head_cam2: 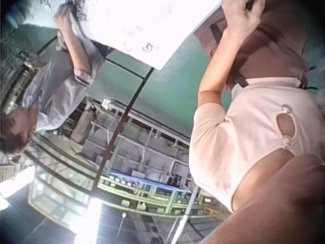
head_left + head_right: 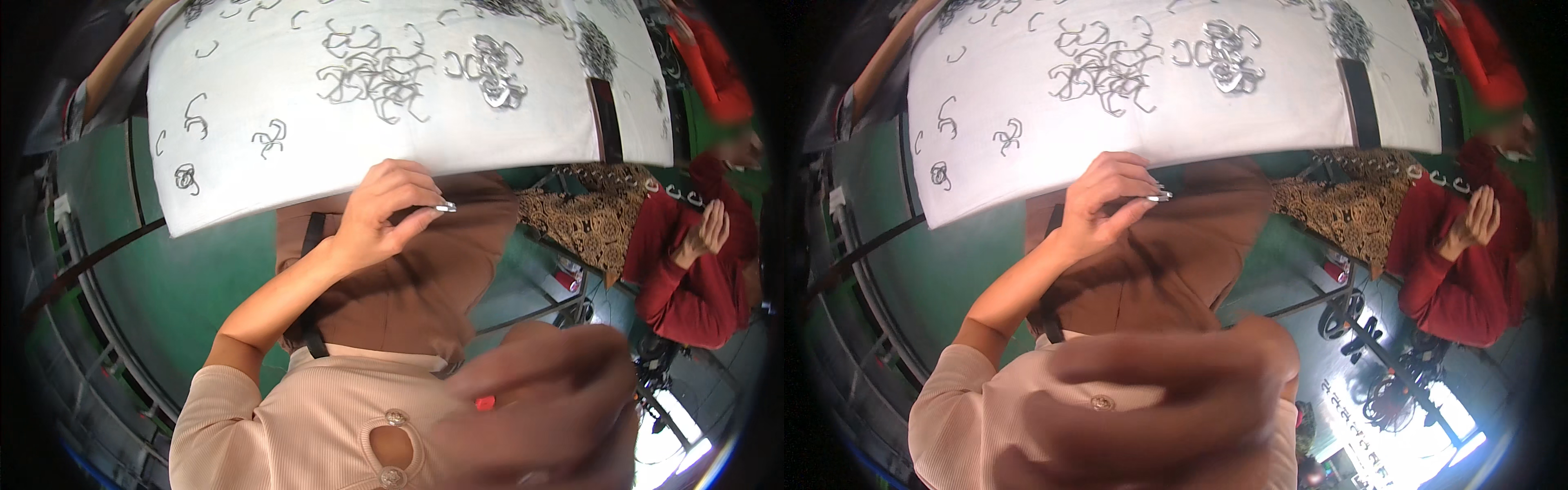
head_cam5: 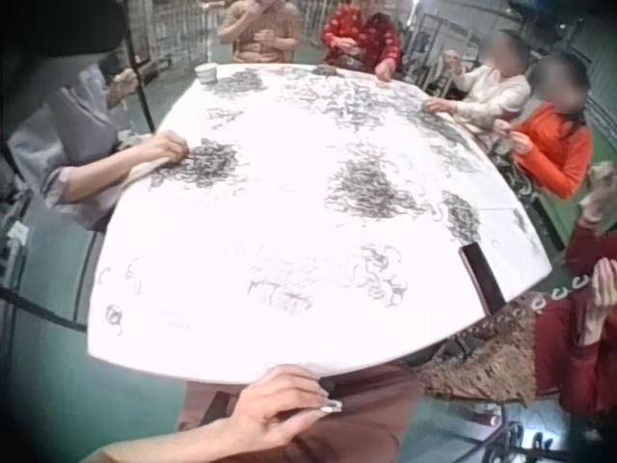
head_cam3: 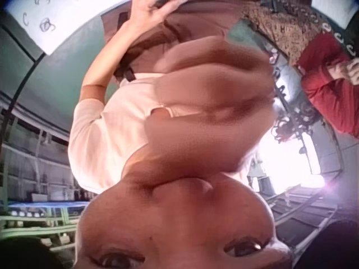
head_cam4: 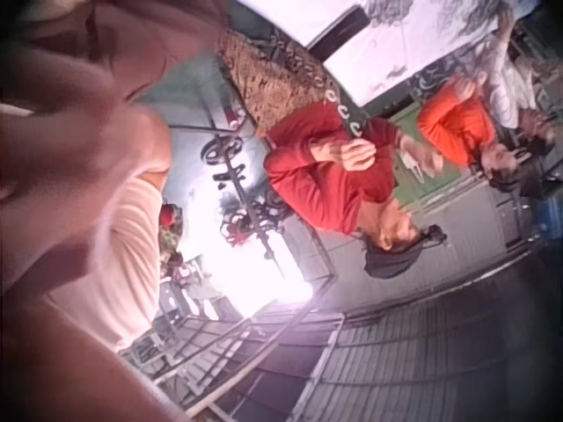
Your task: The person repeatedly picks up small metal hooks from a table and links them together by hand to form a chain. They periodically lift the growing chain to check its length before continuing to add more hooks.
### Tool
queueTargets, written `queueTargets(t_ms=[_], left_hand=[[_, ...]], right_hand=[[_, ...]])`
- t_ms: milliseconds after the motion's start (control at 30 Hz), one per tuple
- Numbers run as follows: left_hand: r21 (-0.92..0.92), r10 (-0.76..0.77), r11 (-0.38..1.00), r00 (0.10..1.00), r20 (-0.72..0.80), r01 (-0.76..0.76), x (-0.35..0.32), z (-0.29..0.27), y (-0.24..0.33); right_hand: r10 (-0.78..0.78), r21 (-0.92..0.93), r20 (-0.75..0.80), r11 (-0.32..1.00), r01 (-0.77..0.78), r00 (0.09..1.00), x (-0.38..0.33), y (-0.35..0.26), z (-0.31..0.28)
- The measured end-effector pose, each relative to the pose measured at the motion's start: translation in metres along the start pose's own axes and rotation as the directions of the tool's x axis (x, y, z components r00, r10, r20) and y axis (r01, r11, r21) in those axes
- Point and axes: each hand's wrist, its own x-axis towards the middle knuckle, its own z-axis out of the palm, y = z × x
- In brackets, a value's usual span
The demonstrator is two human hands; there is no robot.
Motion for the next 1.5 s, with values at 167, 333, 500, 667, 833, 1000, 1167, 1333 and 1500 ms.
queueTargets(t_ms=[167, 333, 500, 667, 833, 1000, 1167, 1333, 1500], left_hand=[[0.016, 0.013, 1.0, 1.0, 0.019, -0.013, -0.004, -0.009, -0.009], [0.042, 0.0, 0.999, 1.0, 0.0, 0.0, -0.006, -0.013, -0.009], [0.009, -0.022, 1.0, 0.999, -0.038, 0.023, -0.006, -0.012, -0.003], [0.021, -0.057, 0.998, 0.998, -0.04, 0.058, -0.002, -0.012, 0.005], [0.007, -0.063, 0.998, 0.996, -0.055, 0.064, -0.001, -0.006, 0.009], [0.027, -0.077, 0.997, 0.994, -0.076, 0.079, 0.0, -0.001, 0.014], [-0.018, -0.131, 0.991, 0.986, -0.099, 0.129, 0.003, 0.007, 0.023], [-0.003, -0.157, 0.987, 0.984, -0.086, 0.158, 0.001, 0.013, 0.026], [-0.017, -0.121, 0.993, 0.992, -0.047, 0.12, 0.004, 0.019, 0.025]], right_hand=[[0.225, -0.346, -0.036, 0.911, -0.223, 0.974, 0.035, 0.124, -0.028], [0.456, -0.673, 0.082, 0.681, -0.288, 0.886, 0.058, 0.255, -0.012], [0.528, -0.832, 0.183, 0.532, -0.155, 0.829, 0.075, 0.256, 0.004], [0.449, -0.674, 0.022, 0.667, -0.319, 0.893, 0.051, 0.241, -0.002], [0.555, -0.192, -0.126, 0.799, -0.569, 0.822, 0.01, 0.192, -0.011], [0.69, 0.143, -0.218, 0.723, -0.676, 0.691, -0.04, 0.123, -0.014], [0.761, 0.472, -0.192, 0.625, -0.622, 0.619, -0.086, 0.093, 0.0], [0.759, 0.513, -0.287, 0.637, -0.576, 0.584, -0.094, 0.091, 0.017], [0.659, 0.472, -0.389, 0.742, -0.475, 0.643, -0.097, 0.095, 0.024]])
